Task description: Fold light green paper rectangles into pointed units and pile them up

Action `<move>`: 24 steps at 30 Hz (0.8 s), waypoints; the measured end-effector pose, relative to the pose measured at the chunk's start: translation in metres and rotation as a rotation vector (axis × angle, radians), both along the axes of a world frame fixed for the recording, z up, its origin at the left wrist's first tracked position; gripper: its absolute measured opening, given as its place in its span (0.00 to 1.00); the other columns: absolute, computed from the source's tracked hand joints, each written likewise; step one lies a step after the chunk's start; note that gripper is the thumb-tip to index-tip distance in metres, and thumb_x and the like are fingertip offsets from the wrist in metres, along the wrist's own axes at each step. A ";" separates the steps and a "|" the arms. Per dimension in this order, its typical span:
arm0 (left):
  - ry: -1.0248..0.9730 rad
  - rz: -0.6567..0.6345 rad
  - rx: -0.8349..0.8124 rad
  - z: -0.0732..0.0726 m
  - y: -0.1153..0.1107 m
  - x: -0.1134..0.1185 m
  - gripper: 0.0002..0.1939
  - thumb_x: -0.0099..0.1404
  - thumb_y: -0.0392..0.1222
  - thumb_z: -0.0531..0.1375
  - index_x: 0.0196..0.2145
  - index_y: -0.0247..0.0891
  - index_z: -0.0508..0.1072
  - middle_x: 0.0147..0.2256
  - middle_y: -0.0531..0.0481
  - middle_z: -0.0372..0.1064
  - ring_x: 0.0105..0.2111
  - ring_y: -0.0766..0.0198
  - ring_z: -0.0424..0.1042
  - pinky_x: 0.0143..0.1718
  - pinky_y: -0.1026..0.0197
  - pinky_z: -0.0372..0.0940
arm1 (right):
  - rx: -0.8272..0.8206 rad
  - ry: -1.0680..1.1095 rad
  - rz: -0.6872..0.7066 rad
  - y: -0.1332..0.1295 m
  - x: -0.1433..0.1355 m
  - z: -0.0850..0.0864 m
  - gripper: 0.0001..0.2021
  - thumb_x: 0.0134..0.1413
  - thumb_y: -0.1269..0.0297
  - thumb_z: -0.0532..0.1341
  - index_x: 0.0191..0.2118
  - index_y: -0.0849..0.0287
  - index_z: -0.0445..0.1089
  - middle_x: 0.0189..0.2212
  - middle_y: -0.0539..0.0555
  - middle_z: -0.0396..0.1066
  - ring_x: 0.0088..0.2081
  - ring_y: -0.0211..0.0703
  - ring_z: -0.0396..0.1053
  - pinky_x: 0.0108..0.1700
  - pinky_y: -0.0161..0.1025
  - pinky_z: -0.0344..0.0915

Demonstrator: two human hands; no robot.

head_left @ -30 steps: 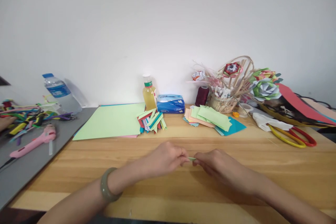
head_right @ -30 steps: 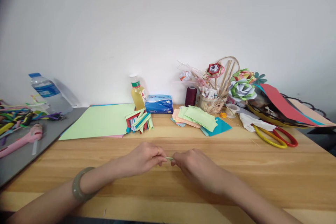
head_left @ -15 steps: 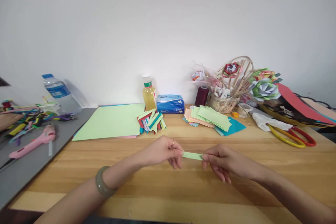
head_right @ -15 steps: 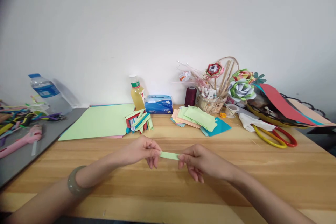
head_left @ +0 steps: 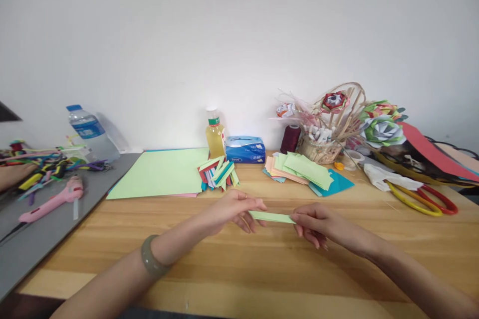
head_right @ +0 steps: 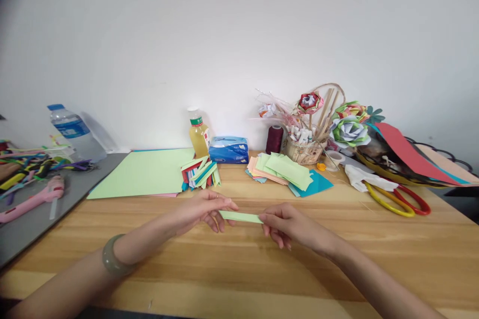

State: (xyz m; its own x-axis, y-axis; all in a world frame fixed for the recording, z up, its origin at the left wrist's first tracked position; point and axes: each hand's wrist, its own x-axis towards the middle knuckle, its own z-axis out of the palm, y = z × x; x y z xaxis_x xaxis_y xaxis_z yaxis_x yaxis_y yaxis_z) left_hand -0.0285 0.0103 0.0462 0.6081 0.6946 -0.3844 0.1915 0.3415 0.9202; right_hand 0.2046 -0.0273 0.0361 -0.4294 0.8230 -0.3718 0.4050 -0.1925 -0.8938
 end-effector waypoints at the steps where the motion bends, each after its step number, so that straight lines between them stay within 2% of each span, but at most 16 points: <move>1: 0.021 -0.027 -0.003 0.000 0.000 0.001 0.27 0.48 0.59 0.64 0.36 0.31 0.73 0.28 0.45 0.74 0.22 0.69 0.68 0.27 0.64 0.63 | 0.013 -0.006 0.018 0.000 -0.002 0.001 0.24 0.48 0.40 0.55 0.23 0.60 0.64 0.13 0.45 0.60 0.15 0.32 0.58 0.20 0.32 0.55; 6: 0.105 -0.166 -0.007 -0.006 0.003 0.006 0.23 0.50 0.58 0.63 0.28 0.30 0.74 0.21 0.50 0.69 0.19 0.72 0.64 0.24 0.67 0.60 | 0.089 -0.001 0.087 0.002 -0.005 0.003 0.26 0.48 0.38 0.54 0.25 0.61 0.64 0.16 0.49 0.64 0.20 0.36 0.64 0.24 0.34 0.61; 9: 0.111 -0.159 0.051 -0.011 0.004 0.009 0.20 0.52 0.55 0.62 0.28 0.30 0.75 0.17 0.54 0.65 0.17 0.74 0.62 0.22 0.69 0.58 | 0.135 -0.006 0.102 0.004 -0.006 0.004 0.26 0.50 0.39 0.53 0.25 0.62 0.65 0.18 0.51 0.66 0.23 0.38 0.66 0.26 0.35 0.61; 13: 0.109 -0.140 0.120 -0.013 0.000 0.012 0.18 0.53 0.52 0.61 0.28 0.31 0.76 0.18 0.53 0.67 0.17 0.73 0.62 0.22 0.68 0.59 | 0.171 -0.020 0.115 0.004 -0.012 0.004 0.22 0.49 0.44 0.57 0.29 0.62 0.69 0.21 0.50 0.68 0.22 0.36 0.64 0.26 0.33 0.60; 15: 0.121 -0.137 0.138 -0.013 -0.003 0.013 0.17 0.53 0.51 0.61 0.27 0.31 0.75 0.19 0.52 0.68 0.18 0.73 0.62 0.23 0.68 0.60 | 0.124 -0.008 0.118 0.002 -0.015 0.003 0.22 0.48 0.44 0.59 0.31 0.62 0.69 0.21 0.49 0.67 0.21 0.35 0.64 0.25 0.32 0.60; 20: 0.186 -0.136 0.184 -0.018 -0.009 0.012 0.16 0.53 0.51 0.61 0.23 0.31 0.73 0.19 0.52 0.67 0.18 0.71 0.64 0.23 0.68 0.59 | -0.001 -0.003 0.094 -0.007 -0.020 -0.002 0.23 0.47 0.41 0.57 0.23 0.59 0.61 0.17 0.48 0.66 0.18 0.34 0.64 0.22 0.31 0.60; 24: 0.146 -0.198 0.184 -0.021 -0.016 0.007 0.15 0.56 0.48 0.58 0.25 0.32 0.72 0.18 0.54 0.66 0.18 0.71 0.64 0.23 0.68 0.60 | -0.071 0.072 0.136 -0.011 -0.018 -0.010 0.25 0.47 0.39 0.55 0.27 0.60 0.63 0.16 0.47 0.66 0.15 0.32 0.62 0.20 0.31 0.59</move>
